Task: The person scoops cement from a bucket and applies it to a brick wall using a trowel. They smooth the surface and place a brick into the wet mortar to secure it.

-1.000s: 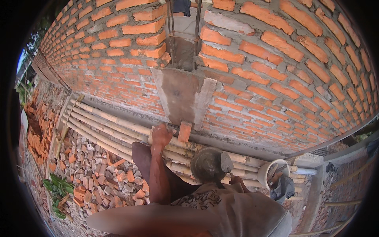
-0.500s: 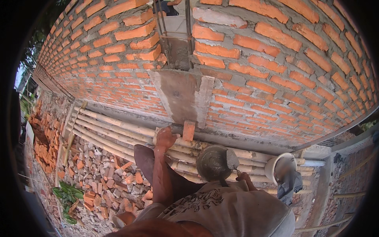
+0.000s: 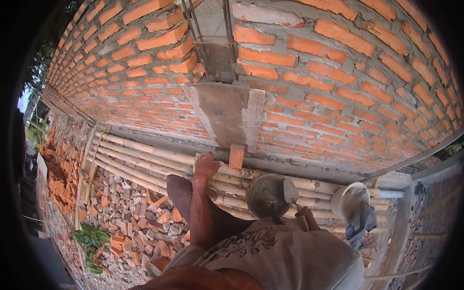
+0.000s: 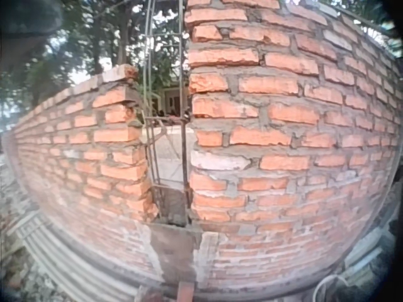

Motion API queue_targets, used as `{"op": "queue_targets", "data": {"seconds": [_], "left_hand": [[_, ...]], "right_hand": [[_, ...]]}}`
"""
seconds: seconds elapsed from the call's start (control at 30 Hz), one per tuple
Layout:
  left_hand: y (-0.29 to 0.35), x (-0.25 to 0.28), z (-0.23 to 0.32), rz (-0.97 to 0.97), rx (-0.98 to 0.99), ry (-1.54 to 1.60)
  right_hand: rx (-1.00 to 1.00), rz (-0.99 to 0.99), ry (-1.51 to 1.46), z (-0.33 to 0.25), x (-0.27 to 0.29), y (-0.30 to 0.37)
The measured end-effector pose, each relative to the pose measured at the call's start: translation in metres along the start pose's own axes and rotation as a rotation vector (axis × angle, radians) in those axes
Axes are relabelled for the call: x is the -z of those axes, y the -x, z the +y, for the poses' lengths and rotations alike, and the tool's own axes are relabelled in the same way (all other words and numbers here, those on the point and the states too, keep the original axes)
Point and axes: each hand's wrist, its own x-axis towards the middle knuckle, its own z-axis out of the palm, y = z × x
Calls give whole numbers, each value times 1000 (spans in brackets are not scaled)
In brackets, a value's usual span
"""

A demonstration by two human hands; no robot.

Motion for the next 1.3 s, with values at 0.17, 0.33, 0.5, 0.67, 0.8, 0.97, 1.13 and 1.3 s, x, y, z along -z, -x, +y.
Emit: {"op": "queue_targets", "data": {"seconds": [0.17, 0.33, 0.5, 0.67, 0.8, 0.97, 1.13, 1.3], "left_hand": [[-8, -2, 6, 29, -9, -1], [-10, 3, 9, 17, -28, 16], [-8, 7, 8, -6, -21, 45], [-5, -1, 1, 0, -14, 17], [-1, -8, -1, 261, -135, -32], [-3, 1, 2, -6, -6, 12], [-3, 6, 7, 0, 10, 19], [-5, 2, 6, 21, -14, 28]], "right_hand": [[20, -4, 19, 16, -11, -19], [62, 66, -12, 12, -9, -8], [68, 34, -17, 9, -7, -5], [-21, 9, 26, -2, 7, 9], [-21, -64, -10, -20, 32, 39], [20, -50, 25, -28, 40, 53], [-54, -42, -15, -17, 25, 31], [9, -46, 56, -20, 28, 35]]}}
